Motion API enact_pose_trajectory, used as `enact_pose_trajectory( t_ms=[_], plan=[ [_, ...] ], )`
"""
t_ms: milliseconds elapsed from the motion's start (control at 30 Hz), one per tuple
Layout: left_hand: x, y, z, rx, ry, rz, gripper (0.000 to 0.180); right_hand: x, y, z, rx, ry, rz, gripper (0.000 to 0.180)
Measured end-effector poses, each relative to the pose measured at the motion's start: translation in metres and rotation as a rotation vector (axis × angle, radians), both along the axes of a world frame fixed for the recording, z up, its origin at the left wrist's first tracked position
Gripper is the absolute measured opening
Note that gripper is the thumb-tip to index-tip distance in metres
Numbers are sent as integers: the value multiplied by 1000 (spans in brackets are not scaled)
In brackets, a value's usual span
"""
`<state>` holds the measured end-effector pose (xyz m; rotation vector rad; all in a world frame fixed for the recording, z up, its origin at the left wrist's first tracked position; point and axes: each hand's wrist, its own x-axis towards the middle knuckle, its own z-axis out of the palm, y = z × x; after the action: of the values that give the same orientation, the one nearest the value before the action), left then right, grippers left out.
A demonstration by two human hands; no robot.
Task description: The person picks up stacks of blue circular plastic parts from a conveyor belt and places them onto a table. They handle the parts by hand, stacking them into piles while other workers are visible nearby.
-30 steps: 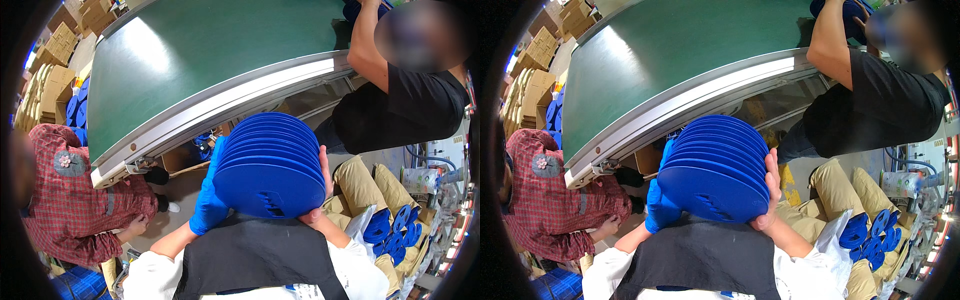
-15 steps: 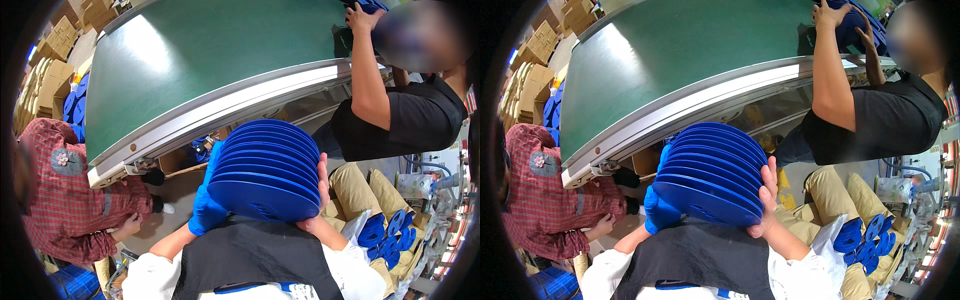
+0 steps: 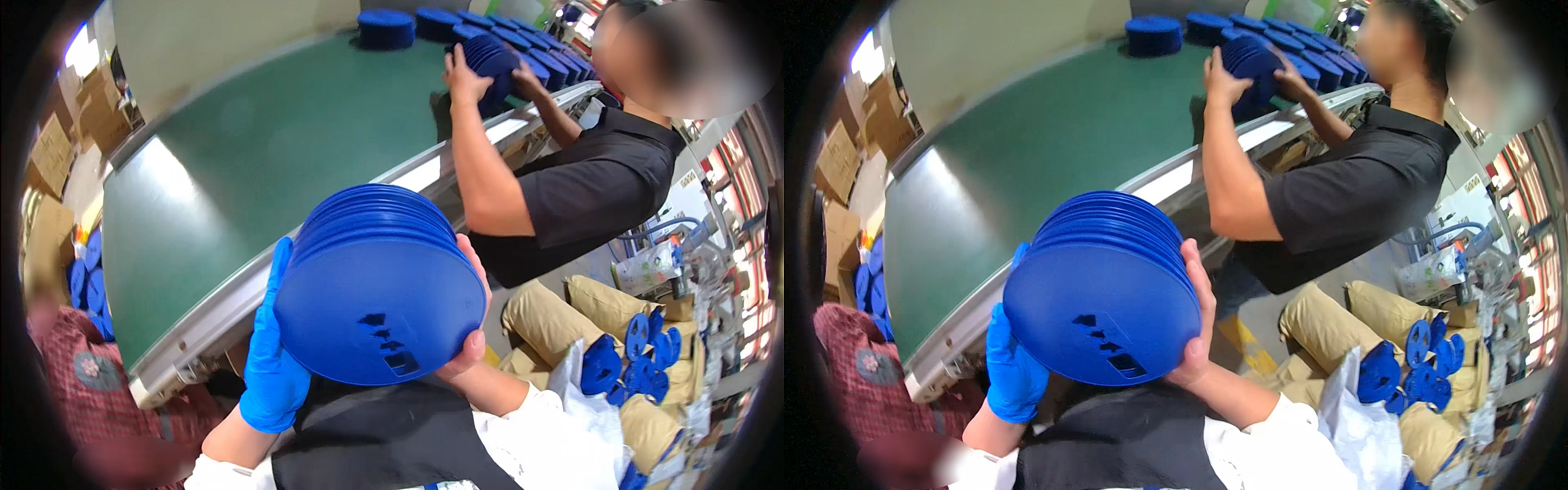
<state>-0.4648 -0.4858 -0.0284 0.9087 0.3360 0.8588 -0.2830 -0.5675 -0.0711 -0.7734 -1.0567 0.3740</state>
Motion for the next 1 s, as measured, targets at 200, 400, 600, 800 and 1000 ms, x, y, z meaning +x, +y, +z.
enact_pose_trajectory(
  t_ms=[200, 400, 600, 800, 1000],
  plan=[
    [-22, 73, 42, -63, -139, 95, 39, -5, 60, 51, -41, -11, 41, 75],
    [-7, 186, 72, 190, -120, 320, 38, 13, 165, 72, 125, -247, 21, 73],
    [47, 262, 25, 192, -114, 331, 48, 52, 235, 72, -90, 105, 305, 85],
    [70, 291, -10, 233, -146, 294, 55, 81, 256, 54, -158, -128, 202, 92],
    [91, 275, -13, 581, -80, 332, 65, 128, 244, 44, -174, -749, 130, 101]
  ],
)
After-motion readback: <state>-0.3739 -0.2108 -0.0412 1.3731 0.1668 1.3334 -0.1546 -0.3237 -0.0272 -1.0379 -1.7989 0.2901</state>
